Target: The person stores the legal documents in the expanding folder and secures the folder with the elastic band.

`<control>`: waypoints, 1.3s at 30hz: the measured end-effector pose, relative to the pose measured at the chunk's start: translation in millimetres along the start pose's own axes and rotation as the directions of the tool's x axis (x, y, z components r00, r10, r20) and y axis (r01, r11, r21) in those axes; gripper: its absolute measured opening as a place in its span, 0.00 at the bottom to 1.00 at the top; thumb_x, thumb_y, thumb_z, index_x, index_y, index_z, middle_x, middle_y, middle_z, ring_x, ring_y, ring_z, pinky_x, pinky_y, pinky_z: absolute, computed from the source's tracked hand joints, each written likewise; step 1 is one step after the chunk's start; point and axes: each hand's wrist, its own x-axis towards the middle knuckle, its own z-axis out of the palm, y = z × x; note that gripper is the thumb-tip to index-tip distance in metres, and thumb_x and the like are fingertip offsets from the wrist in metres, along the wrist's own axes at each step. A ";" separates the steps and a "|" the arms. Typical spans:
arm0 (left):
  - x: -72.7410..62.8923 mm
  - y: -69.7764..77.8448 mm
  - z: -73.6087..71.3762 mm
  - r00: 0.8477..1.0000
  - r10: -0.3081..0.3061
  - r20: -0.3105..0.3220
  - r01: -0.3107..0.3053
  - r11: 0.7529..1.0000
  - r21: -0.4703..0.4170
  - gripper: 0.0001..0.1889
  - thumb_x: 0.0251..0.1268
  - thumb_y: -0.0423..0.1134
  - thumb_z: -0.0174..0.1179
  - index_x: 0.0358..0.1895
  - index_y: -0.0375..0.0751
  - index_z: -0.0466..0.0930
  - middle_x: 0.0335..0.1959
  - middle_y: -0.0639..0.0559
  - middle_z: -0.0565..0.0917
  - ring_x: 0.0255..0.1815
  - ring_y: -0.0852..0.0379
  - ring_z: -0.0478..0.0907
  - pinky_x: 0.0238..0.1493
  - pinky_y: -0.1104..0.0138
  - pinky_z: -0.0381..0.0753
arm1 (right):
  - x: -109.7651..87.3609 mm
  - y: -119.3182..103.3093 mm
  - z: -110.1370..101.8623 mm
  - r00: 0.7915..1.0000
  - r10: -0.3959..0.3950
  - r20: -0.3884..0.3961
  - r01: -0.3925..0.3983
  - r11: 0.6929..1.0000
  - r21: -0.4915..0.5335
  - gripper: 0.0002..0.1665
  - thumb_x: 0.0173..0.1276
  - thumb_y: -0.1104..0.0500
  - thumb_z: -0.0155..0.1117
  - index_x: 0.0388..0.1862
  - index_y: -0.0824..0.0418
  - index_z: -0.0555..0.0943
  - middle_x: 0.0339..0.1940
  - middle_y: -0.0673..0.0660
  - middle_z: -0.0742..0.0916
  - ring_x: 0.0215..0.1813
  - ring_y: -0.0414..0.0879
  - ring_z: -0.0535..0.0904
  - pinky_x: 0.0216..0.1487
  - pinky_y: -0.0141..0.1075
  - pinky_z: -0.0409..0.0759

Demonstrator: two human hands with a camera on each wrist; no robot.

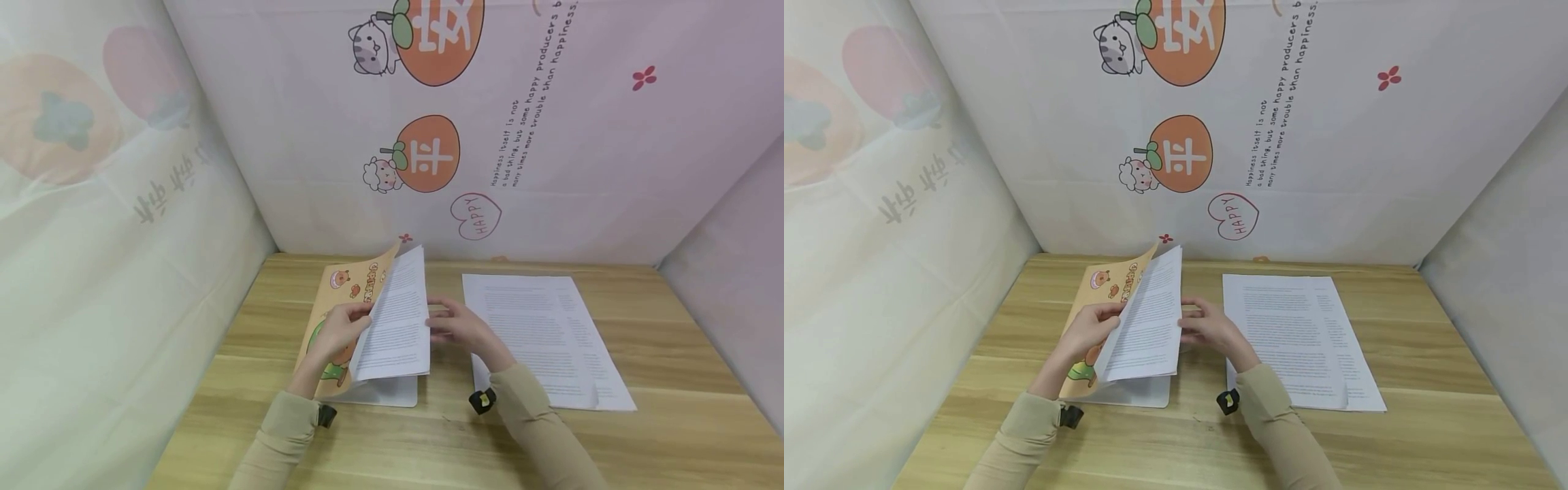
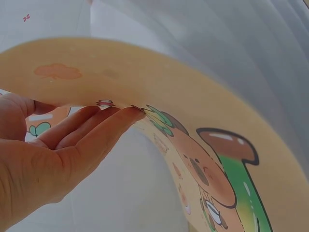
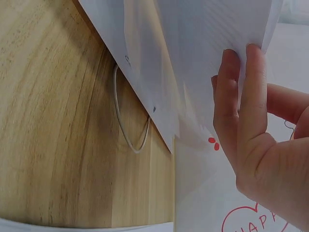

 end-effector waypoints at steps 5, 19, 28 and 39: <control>0.0 0.5 -0.7 1.000 0.004 0.005 -0.004 1.000 -0.005 0.23 0.66 0.34 0.54 0.64 0.32 0.75 0.57 0.34 0.84 0.54 0.47 0.84 0.53 0.59 0.84 | 3.3 -0.7 5.8 1.000 0.012 -0.015 -0.011 1.000 0.015 0.37 0.72 0.68 0.55 0.77 0.65 0.57 0.59 0.74 0.80 0.40 0.41 0.85 0.40 0.29 0.85; 2.1 -2.5 -0.8 1.000 0.024 -0.009 -0.023 1.000 0.010 0.22 0.66 0.33 0.53 0.62 0.32 0.78 0.55 0.35 0.85 0.54 0.48 0.84 0.53 0.59 0.84 | 15.5 0.5 18.5 0.998 0.044 -0.043 -0.043 0.999 0.026 0.37 0.71 0.68 0.56 0.77 0.66 0.56 0.63 0.77 0.77 0.38 0.41 0.86 0.41 0.30 0.86; 3.9 -0.1 -1.0 1.000 0.025 -0.008 -0.025 0.999 0.020 0.22 0.65 0.33 0.53 0.62 0.32 0.78 0.54 0.36 0.86 0.52 0.49 0.84 0.53 0.60 0.84 | 20.9 -0.6 25.2 0.996 0.066 -0.062 -0.065 0.998 0.022 0.37 0.70 0.69 0.57 0.76 0.65 0.58 0.63 0.75 0.77 0.36 0.41 0.86 0.41 0.31 0.86; 3.9 0.1 1.5 1.000 0.006 -0.011 -0.006 1.000 -0.006 0.22 0.65 0.32 0.53 0.62 0.31 0.78 0.54 0.34 0.85 0.51 0.46 0.85 0.49 0.64 0.83 | 19.2 -4.3 30.2 0.988 0.094 -0.121 -0.096 0.995 -0.008 0.33 0.68 0.67 0.62 0.71 0.66 0.65 0.59 0.69 0.78 0.34 0.42 0.84 0.47 0.39 0.87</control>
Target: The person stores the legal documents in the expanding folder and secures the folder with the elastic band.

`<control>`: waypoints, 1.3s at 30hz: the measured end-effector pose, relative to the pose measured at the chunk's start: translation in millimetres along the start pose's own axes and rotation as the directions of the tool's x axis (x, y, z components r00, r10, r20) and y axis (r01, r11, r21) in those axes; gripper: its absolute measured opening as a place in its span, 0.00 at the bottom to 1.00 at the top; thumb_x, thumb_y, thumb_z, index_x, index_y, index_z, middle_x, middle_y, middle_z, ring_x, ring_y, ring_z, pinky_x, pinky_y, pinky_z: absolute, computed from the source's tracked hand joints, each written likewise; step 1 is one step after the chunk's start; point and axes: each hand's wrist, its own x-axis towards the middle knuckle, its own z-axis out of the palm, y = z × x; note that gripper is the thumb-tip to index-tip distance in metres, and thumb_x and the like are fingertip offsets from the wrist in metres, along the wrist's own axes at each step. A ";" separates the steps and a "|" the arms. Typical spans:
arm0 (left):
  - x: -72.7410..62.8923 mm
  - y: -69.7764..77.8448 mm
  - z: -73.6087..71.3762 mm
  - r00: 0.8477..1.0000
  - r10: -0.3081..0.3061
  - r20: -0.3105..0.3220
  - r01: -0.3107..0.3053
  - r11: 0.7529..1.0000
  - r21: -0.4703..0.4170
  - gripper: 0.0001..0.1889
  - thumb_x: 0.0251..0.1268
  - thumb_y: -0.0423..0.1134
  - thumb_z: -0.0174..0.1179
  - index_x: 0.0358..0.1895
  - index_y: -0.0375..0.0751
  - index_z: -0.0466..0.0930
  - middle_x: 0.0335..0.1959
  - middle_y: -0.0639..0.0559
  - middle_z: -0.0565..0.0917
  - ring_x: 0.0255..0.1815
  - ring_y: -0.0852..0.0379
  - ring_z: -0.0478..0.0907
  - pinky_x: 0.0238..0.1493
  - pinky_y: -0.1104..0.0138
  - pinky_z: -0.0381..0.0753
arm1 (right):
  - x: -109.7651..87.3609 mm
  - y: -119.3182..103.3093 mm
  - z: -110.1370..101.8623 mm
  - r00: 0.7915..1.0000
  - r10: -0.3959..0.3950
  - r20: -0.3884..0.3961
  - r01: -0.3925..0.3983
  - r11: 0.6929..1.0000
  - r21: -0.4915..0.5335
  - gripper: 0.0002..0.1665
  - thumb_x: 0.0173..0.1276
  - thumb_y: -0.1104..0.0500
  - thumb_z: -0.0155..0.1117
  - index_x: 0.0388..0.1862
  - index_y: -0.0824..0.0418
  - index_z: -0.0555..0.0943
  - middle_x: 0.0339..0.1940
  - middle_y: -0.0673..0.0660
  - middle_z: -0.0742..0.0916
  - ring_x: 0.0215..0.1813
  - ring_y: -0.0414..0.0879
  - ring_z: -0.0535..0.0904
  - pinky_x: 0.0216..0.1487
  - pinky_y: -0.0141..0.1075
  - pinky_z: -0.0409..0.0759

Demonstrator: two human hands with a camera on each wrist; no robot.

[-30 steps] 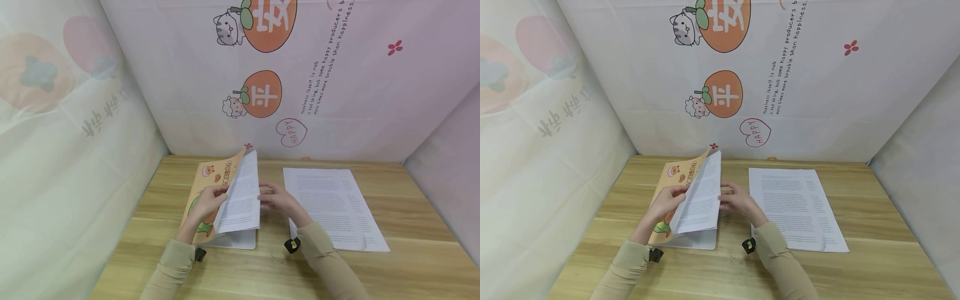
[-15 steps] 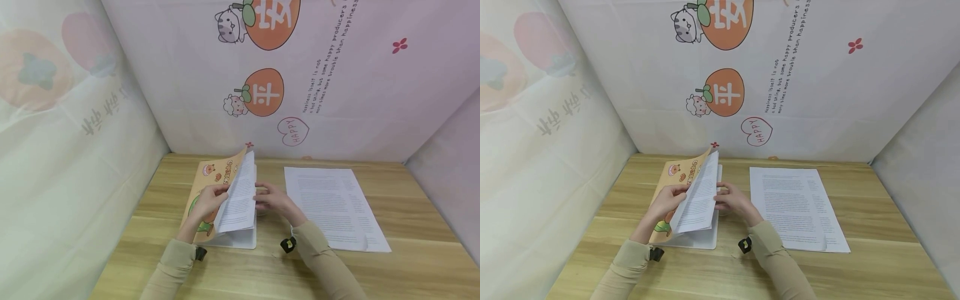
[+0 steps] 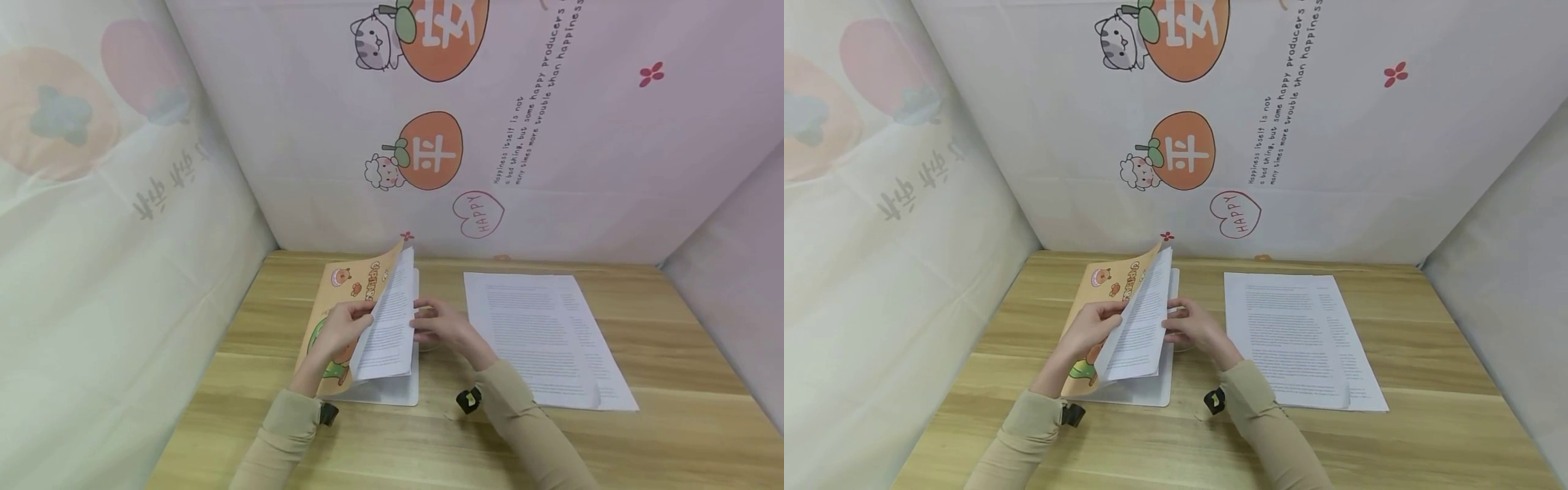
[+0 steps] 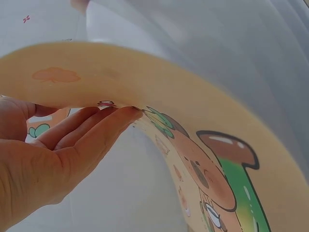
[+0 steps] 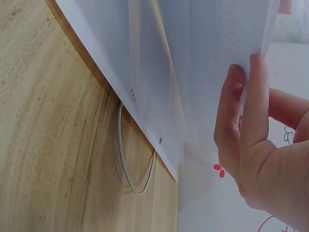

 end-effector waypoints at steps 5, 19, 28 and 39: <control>0.5 -1.1 -0.3 1.000 0.004 0.003 -0.004 1.000 0.002 0.22 0.64 0.32 0.52 0.62 0.30 0.77 0.54 0.34 0.85 0.50 0.44 0.84 0.46 0.67 0.83 | 2.5 -0.2 3.7 0.999 0.002 -0.035 -0.002 1.000 -0.004 0.28 0.67 0.68 0.63 0.64 0.69 0.69 0.54 0.67 0.80 0.33 0.42 0.84 0.42 0.36 0.87; -0.3 -0.3 -0.2 1.000 0.003 0.004 -0.003 1.000 -0.007 0.22 0.65 0.31 0.52 0.62 0.30 0.77 0.54 0.34 0.85 0.51 0.42 0.84 0.46 0.66 0.83 | 5.1 -2.5 16.0 0.999 0.007 -0.052 -0.009 1.000 -0.028 0.24 0.67 0.66 0.64 0.60 0.68 0.72 0.52 0.66 0.84 0.37 0.42 0.85 0.53 0.44 0.85; -1.5 0.7 -0.6 1.000 -0.002 0.002 0.002 1.000 0.014 0.22 0.65 0.32 0.53 0.63 0.31 0.77 0.54 0.36 0.85 0.50 0.47 0.84 0.49 0.63 0.83 | 5.9 -3.8 23.6 0.999 -0.005 -0.036 0.005 1.000 0.000 0.24 0.68 0.66 0.63 0.61 0.71 0.72 0.51 0.66 0.83 0.37 0.41 0.85 0.45 0.33 0.86; -2.0 -0.1 -0.9 1.000 0.015 0.001 -0.015 1.000 -0.003 0.22 0.65 0.32 0.53 0.62 0.32 0.78 0.54 0.36 0.85 0.53 0.48 0.84 0.52 0.60 0.84 | 6.9 -5.7 33.8 0.999 -0.003 -0.046 0.003 1.000 -0.009 0.26 0.67 0.67 0.63 0.62 0.73 0.71 0.51 0.67 0.83 0.38 0.44 0.85 0.45 0.35 0.87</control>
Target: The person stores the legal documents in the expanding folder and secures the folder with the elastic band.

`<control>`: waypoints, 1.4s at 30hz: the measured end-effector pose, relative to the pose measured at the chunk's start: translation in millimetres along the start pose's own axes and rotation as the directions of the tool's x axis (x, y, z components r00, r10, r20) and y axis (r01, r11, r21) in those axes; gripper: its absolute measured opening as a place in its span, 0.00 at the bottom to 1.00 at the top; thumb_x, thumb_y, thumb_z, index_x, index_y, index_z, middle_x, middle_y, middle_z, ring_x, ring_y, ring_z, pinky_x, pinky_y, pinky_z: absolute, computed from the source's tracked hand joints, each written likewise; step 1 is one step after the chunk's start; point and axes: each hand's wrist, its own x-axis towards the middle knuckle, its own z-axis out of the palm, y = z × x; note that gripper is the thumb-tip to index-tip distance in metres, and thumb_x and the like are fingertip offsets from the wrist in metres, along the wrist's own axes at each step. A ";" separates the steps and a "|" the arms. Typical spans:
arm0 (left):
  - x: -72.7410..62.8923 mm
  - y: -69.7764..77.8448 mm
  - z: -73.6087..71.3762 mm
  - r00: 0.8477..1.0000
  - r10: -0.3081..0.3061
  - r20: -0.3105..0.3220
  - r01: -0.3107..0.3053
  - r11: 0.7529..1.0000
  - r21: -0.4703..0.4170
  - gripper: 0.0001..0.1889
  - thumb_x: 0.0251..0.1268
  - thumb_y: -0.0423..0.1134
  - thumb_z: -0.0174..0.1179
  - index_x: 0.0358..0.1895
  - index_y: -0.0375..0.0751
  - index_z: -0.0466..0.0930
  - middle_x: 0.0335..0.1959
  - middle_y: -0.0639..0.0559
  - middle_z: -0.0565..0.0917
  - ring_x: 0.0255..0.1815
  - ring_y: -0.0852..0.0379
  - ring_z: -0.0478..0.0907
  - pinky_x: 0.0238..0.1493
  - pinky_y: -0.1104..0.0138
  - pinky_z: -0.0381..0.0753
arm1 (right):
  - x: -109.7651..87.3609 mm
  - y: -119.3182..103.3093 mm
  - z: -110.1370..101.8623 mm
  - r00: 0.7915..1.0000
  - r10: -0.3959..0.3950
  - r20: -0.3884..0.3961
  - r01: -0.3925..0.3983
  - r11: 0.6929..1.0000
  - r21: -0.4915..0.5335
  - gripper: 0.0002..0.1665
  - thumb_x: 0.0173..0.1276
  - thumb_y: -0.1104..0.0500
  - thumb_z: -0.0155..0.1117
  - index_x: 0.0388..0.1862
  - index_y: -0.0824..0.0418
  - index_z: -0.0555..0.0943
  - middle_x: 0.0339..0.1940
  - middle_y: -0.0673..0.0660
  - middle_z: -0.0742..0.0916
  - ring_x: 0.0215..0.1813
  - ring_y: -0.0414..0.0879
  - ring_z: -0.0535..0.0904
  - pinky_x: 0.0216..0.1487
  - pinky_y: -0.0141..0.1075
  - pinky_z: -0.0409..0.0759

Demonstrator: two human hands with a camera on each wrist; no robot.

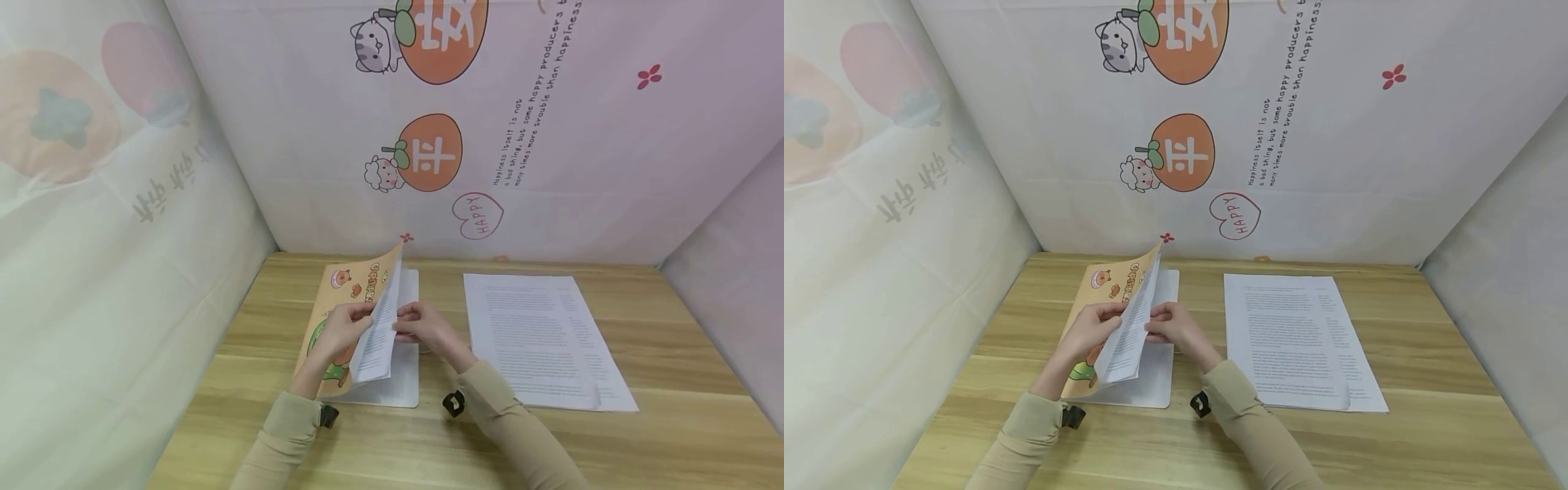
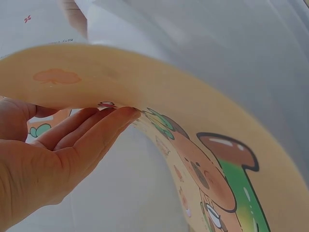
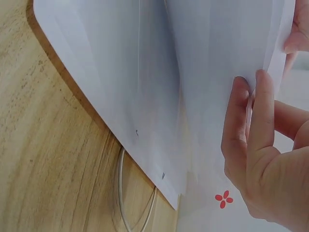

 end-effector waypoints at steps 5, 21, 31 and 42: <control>-0.3 -0.6 0.2 1.000 0.009 0.001 -0.009 1.000 -0.004 0.22 0.64 0.31 0.53 0.61 0.32 0.78 0.54 0.37 0.86 0.53 0.47 0.84 0.54 0.58 0.83 | 1.7 0.3 3.9 1.000 -0.003 -0.007 0.003 1.000 -0.016 0.24 0.67 0.67 0.63 0.60 0.72 0.72 0.50 0.67 0.83 0.36 0.44 0.85 0.44 0.35 0.87; -0.1 0.3 -0.5 1.000 0.001 -0.008 -0.001 1.000 -0.012 0.23 0.64 0.32 0.53 0.63 0.33 0.77 0.57 0.38 0.84 0.56 0.47 0.83 0.56 0.58 0.82 | -4.1 0.4 -3.7 1.000 -0.015 -0.005 0.015 0.999 -0.036 0.22 0.67 0.64 0.65 0.58 0.70 0.74 0.49 0.65 0.84 0.42 0.46 0.86 0.50 0.41 0.86; -2.8 2.0 -0.8 1.000 -0.019 -0.024 0.020 1.000 0.021 0.23 0.64 0.34 0.54 0.63 0.34 0.77 0.57 0.40 0.85 0.56 0.48 0.83 0.56 0.57 0.83 | -13.1 7.2 -26.9 0.999 -0.038 -0.032 0.036 0.997 -0.072 0.27 0.67 0.63 0.65 0.62 0.71 0.71 0.52 0.67 0.83 0.42 0.47 0.87 0.52 0.45 0.86; -2.1 1.0 2.3 1.000 -0.021 -0.023 0.022 0.999 0.040 0.23 0.65 0.34 0.54 0.63 0.35 0.78 0.57 0.40 0.85 0.56 0.48 0.83 0.55 0.58 0.83 | -27.0 21.1 -64.8 0.992 -0.121 -0.034 0.117 0.987 -0.108 0.30 0.68 0.62 0.63 0.64 0.76 0.68 0.58 0.76 0.80 0.47 0.52 0.87 0.57 0.52 0.82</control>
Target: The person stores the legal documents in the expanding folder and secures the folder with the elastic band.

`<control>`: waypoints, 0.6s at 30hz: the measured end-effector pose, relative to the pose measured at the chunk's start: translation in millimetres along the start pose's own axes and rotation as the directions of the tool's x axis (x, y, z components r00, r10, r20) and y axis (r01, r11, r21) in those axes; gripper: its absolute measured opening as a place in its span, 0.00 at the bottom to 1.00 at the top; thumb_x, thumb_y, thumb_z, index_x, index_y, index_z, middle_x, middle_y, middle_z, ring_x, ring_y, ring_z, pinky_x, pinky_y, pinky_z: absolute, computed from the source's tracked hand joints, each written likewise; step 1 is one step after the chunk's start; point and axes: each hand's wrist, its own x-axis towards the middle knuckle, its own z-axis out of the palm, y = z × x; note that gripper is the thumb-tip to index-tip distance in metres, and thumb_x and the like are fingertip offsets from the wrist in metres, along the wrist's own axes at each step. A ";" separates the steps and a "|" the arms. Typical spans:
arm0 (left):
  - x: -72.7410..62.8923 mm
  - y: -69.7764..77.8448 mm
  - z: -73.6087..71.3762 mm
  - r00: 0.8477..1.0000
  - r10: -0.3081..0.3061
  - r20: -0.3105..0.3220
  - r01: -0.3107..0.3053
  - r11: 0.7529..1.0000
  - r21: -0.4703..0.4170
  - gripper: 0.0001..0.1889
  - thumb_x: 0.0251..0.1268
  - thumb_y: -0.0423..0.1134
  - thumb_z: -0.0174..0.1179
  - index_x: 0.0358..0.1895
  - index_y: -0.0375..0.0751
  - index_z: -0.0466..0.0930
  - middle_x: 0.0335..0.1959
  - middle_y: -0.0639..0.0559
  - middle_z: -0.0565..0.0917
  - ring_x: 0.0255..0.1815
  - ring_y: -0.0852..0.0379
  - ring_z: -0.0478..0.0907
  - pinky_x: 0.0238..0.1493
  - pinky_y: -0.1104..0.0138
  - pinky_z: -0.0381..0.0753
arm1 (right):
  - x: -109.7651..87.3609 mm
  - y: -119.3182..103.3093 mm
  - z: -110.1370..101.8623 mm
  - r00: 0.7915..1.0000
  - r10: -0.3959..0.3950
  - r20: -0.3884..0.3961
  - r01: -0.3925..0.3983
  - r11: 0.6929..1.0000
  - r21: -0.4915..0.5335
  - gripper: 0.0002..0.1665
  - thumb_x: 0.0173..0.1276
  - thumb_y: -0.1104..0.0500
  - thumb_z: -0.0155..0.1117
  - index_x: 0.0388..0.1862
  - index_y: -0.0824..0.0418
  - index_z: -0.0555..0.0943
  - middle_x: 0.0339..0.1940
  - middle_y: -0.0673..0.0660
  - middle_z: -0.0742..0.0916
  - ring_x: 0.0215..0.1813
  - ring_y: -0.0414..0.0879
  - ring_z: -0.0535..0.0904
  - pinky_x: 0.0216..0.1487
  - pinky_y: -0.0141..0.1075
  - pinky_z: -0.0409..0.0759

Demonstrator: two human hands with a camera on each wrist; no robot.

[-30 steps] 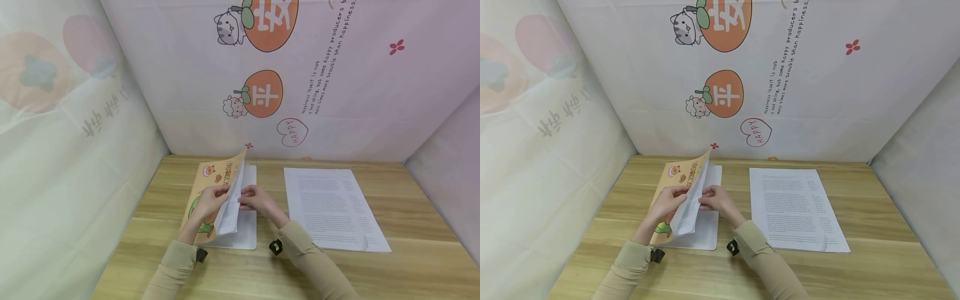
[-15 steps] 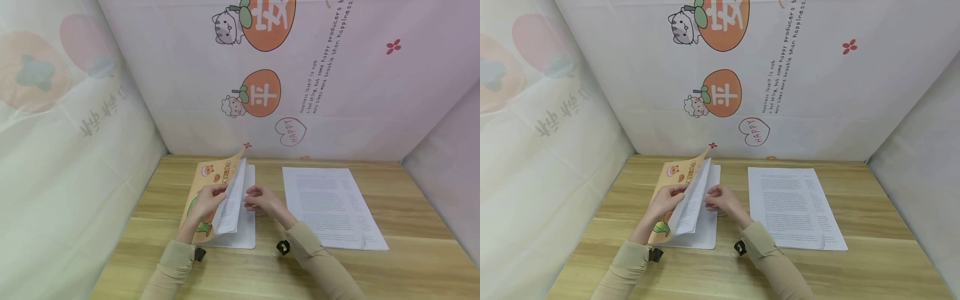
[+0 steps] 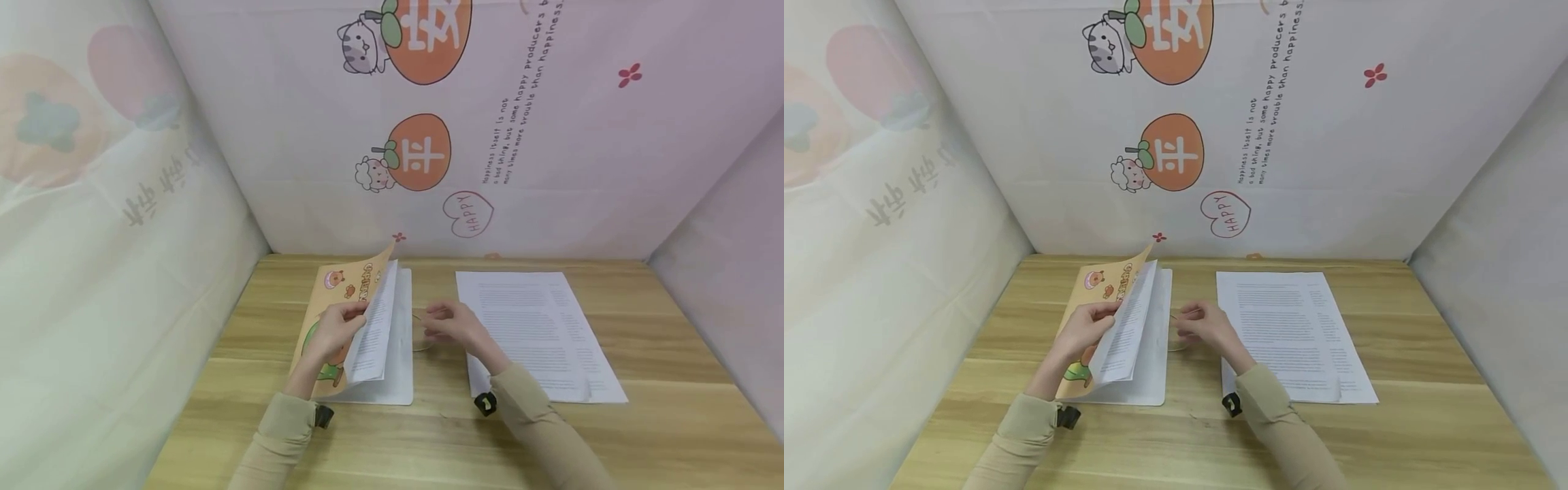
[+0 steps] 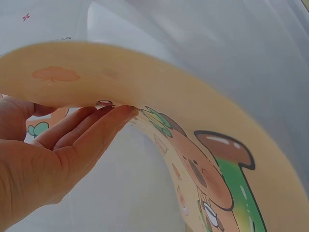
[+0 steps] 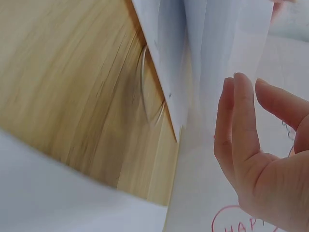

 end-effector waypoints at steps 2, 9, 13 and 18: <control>0.1 0.0 0.2 1.000 -0.002 -0.002 0.002 1.000 -0.001 0.23 0.64 0.34 0.54 0.63 0.35 0.78 0.57 0.41 0.85 0.56 0.48 0.83 0.55 0.58 0.83 | -1.7 3.7 -7.0 1.000 -0.013 -0.007 0.013 1.000 0.001 0.31 0.68 0.62 0.63 0.64 0.77 0.68 0.58 0.76 0.80 0.47 0.54 0.87 0.57 0.53 0.82; 0.0 -1.2 1.1 1.000 -0.010 -0.004 0.010 1.000 -0.008 0.23 0.63 0.34 0.54 0.63 0.36 0.78 0.57 0.41 0.85 0.56 0.48 0.83 0.55 0.59 0.83 | -10.2 13.9 -30.4 0.999 -0.003 -0.036 0.001 0.999 -0.037 0.31 0.69 0.60 0.64 0.65 0.76 0.69 0.57 0.75 0.81 0.47 0.51 0.87 0.55 0.49 0.84; 0.2 -1.7 2.0 1.000 -0.013 -0.007 0.013 1.000 -0.003 0.23 0.63 0.33 0.55 0.62 0.36 0.79 0.56 0.41 0.85 0.55 0.48 0.83 0.54 0.59 0.83 | -16.6 17.1 -41.7 0.999 0.020 -0.051 -0.022 0.999 -0.040 0.31 0.69 0.61 0.63 0.64 0.76 0.68 0.57 0.76 0.81 0.48 0.53 0.87 0.54 0.48 0.84; 0.1 0.0 2.3 1.000 -0.014 -0.007 0.014 1.000 0.000 0.23 0.63 0.34 0.55 0.62 0.36 0.79 0.55 0.41 0.86 0.54 0.49 0.83 0.54 0.59 0.83 | -22.4 21.9 -55.2 0.997 0.032 -0.071 -0.038 0.996 -0.083 0.30 0.69 0.62 0.63 0.65 0.76 0.68 0.56 0.75 0.82 0.48 0.54 0.87 0.52 0.44 0.86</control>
